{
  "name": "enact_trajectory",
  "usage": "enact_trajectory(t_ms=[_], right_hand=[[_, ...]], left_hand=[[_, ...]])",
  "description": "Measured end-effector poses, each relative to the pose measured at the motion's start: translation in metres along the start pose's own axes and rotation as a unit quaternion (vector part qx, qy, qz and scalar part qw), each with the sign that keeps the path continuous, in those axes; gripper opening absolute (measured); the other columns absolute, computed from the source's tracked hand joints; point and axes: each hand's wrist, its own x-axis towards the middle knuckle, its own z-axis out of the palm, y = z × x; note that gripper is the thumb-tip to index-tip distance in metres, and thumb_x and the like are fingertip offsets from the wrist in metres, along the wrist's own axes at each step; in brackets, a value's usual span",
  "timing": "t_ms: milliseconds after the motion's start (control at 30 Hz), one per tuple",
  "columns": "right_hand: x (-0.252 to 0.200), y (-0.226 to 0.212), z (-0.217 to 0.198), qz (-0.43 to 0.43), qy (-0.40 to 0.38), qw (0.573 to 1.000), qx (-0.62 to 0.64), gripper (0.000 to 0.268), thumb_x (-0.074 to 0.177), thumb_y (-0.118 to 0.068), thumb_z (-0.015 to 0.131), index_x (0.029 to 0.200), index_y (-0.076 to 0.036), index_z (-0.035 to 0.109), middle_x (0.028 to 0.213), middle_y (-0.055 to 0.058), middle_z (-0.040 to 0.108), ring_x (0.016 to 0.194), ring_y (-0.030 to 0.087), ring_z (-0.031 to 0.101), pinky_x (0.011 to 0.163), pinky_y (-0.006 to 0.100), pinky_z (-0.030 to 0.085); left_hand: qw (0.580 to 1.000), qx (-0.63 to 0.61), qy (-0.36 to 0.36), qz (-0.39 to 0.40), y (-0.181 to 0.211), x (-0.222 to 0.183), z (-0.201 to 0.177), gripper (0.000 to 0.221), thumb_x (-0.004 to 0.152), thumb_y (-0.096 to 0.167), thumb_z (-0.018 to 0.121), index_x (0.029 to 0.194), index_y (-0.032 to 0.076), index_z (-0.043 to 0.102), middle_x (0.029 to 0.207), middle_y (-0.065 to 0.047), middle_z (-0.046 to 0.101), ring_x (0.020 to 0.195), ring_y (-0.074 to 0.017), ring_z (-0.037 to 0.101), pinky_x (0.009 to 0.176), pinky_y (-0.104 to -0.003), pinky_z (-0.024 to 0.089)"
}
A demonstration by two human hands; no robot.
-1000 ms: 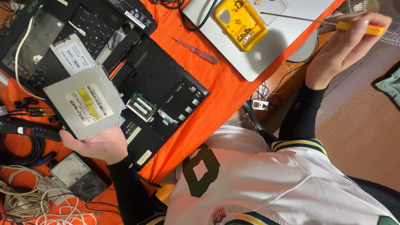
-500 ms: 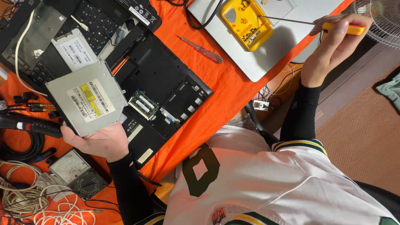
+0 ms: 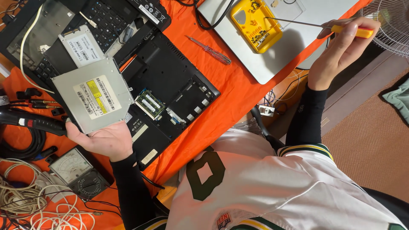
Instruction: Repairing a laptop by examining a component and using a screwdriver.
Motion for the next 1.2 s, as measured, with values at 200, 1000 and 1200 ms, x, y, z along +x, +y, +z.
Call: enact_trajectory(t_ms=[200,1000,1200], right_hand=[[-0.002,0.004,-0.002,0.003,0.003,1.000,-0.001,0.024,0.123,-0.029,0.048,0.122,-0.005,0.043,0.098,0.015,0.062,0.078,0.020,0.059,0.070,0.030,0.049],[-0.003,0.001,-0.002,-0.004,0.002,1.000,-0.009,0.027,0.123,-0.031,0.049,0.121,-0.004,0.044,0.100,0.014,0.061,0.077,0.021,0.058,0.072,0.030,0.049],[-0.003,0.001,-0.001,-0.014,-0.001,1.000,-0.019,0.027,0.122,-0.031,0.049,0.123,-0.005,0.044,0.099,0.015,0.062,0.078,0.021,0.061,0.071,0.030,0.050]], left_hand=[[1.000,0.017,-0.002,0.000,-0.001,-0.001,-0.003,0.070,0.106,0.056,0.050,0.158,0.010,0.048,0.161,-0.004,0.046,0.148,-0.0165,0.044,0.127,-0.034,0.030],[1.000,0.014,-0.007,0.001,0.000,-0.001,-0.001,0.070,0.106,0.056,0.049,0.159,0.011,0.047,0.163,-0.004,0.045,0.150,-0.0181,0.042,0.131,-0.036,0.029],[1.000,0.016,-0.002,0.001,-0.001,-0.001,-0.001,0.070,0.106,0.056,0.048,0.159,0.010,0.045,0.166,-0.006,0.044,0.151,-0.0194,0.042,0.131,-0.037,0.029]])
